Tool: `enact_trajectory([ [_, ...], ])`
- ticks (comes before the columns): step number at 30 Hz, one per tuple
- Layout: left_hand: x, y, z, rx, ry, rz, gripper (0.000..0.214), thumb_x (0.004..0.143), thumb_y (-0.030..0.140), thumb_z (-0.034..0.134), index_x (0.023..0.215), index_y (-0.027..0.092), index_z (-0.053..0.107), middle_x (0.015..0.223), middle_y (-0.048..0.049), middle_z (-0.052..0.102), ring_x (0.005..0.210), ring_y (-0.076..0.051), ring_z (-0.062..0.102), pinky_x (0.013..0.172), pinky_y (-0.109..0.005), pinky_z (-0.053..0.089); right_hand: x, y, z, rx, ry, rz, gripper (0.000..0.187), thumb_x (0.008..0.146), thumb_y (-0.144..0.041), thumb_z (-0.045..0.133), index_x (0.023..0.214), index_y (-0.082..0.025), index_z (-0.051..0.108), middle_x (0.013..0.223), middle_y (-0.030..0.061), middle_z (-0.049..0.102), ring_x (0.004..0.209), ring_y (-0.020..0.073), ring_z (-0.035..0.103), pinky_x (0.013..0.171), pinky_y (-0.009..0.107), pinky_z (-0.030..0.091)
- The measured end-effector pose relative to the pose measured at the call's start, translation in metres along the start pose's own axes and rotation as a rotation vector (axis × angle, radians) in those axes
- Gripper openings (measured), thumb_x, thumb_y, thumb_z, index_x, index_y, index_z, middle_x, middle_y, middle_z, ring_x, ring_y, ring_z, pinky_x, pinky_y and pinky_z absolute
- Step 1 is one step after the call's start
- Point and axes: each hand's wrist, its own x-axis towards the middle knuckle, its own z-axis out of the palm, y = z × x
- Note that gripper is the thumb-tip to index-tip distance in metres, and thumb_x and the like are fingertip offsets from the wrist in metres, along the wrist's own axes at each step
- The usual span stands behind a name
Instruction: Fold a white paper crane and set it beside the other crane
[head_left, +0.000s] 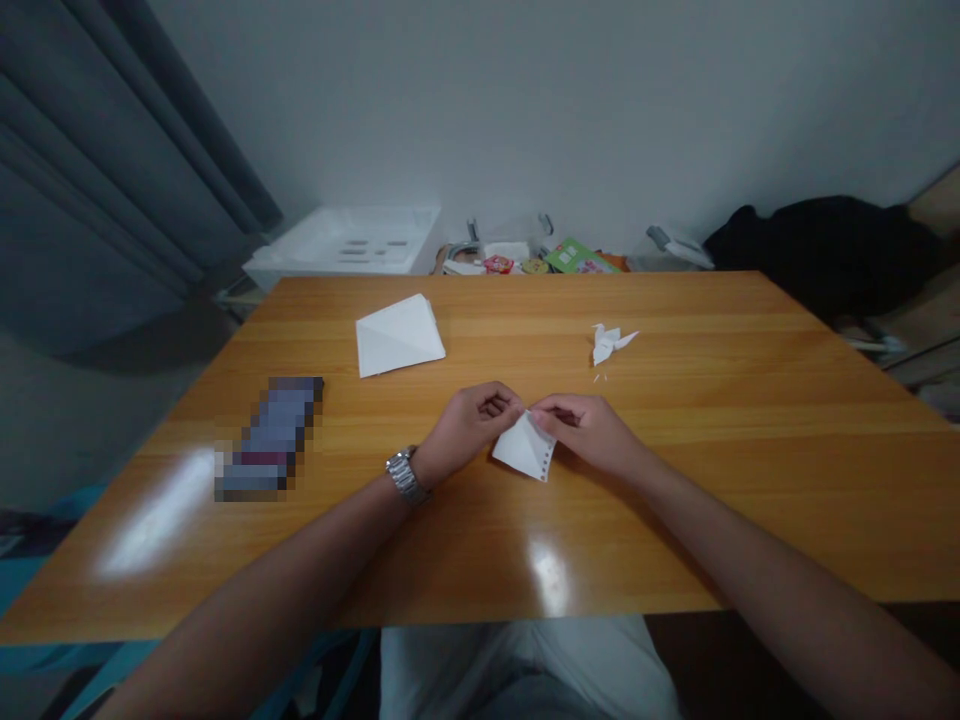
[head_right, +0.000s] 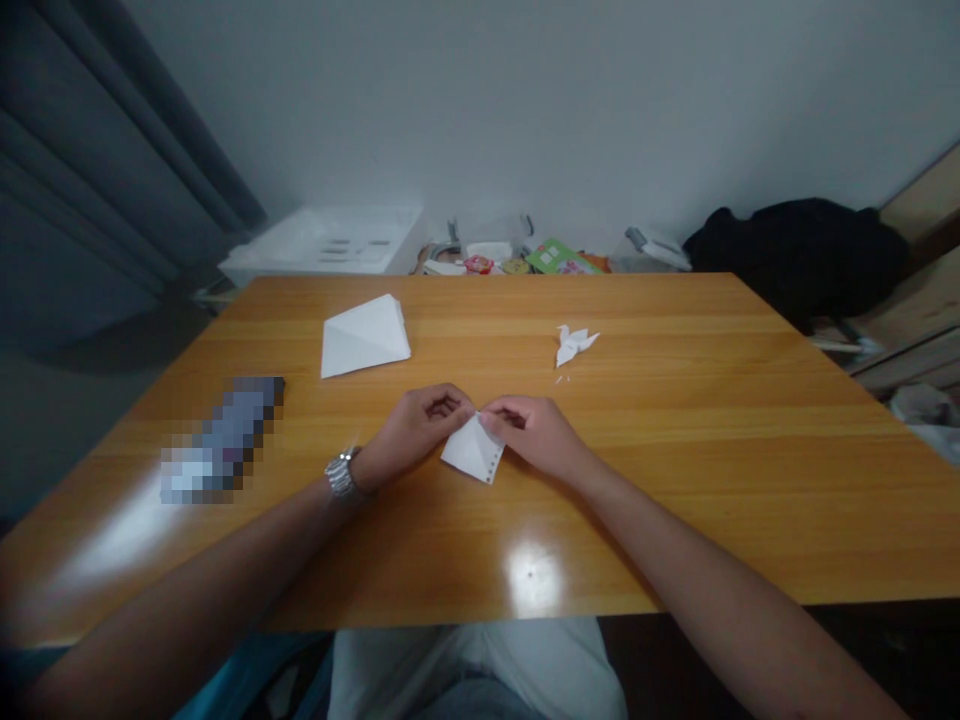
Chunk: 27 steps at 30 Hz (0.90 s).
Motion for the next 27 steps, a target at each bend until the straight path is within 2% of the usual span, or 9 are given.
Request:
enact_trajectory([
  [5, 0.0, 0.001, 0.001, -0.032, -0.019, -0.036, 0.028, 0.089, 0.042, 0.067, 0.091, 0.014, 0.068, 0.087, -0.006, 0.072, 0.077, -0.015, 0.066, 0.069, -0.024, 0.052, -0.002, -0.004, -0.001, -0.083, 0.024, 0.015, 0.032, 0.094, -0.044, 0.057, 0.09, -0.018, 0.076, 0.086, 0.0062, 0.076, 0.079, 0.0211, 0.067, 0.071, 0.032, 0.049],
  [11, 0.001, 0.001, -0.001, -0.087, -0.026, -0.068, 0.028, 0.089, 0.041, 0.068, 0.09, 0.014, 0.069, 0.09, -0.0074, 0.074, 0.078, -0.015, 0.067, 0.069, -0.025, 0.053, 0.0, 0.001, -0.003, -0.047, 0.107, 0.016, 0.034, 0.093, -0.047, 0.059, 0.092, -0.017, 0.075, 0.087, 0.0068, 0.076, 0.078, 0.0207, 0.067, 0.07, 0.032, 0.05],
  [19, 0.003, 0.001, -0.004, -0.046, 0.039, -0.052, 0.026, 0.088, 0.039, 0.069, 0.088, 0.013, 0.069, 0.085, -0.0058, 0.073, 0.073, -0.013, 0.064, 0.063, -0.022, 0.049, 0.002, 0.005, -0.007, -0.066, 0.071, 0.021, 0.033, 0.093, -0.046, 0.06, 0.092, -0.018, 0.077, 0.089, 0.0066, 0.077, 0.079, 0.0213, 0.069, 0.073, 0.033, 0.051],
  [27, 0.004, -0.004, -0.006, -0.069, 0.038, -0.078, 0.028, 0.088, 0.042, 0.068, 0.089, 0.014, 0.069, 0.089, -0.0067, 0.073, 0.078, -0.016, 0.066, 0.07, -0.026, 0.054, 0.004, 0.008, -0.012, -0.049, 0.167, 0.011, 0.034, 0.092, -0.048, 0.06, 0.092, -0.017, 0.074, 0.087, 0.0069, 0.076, 0.078, 0.0215, 0.068, 0.072, 0.033, 0.051],
])
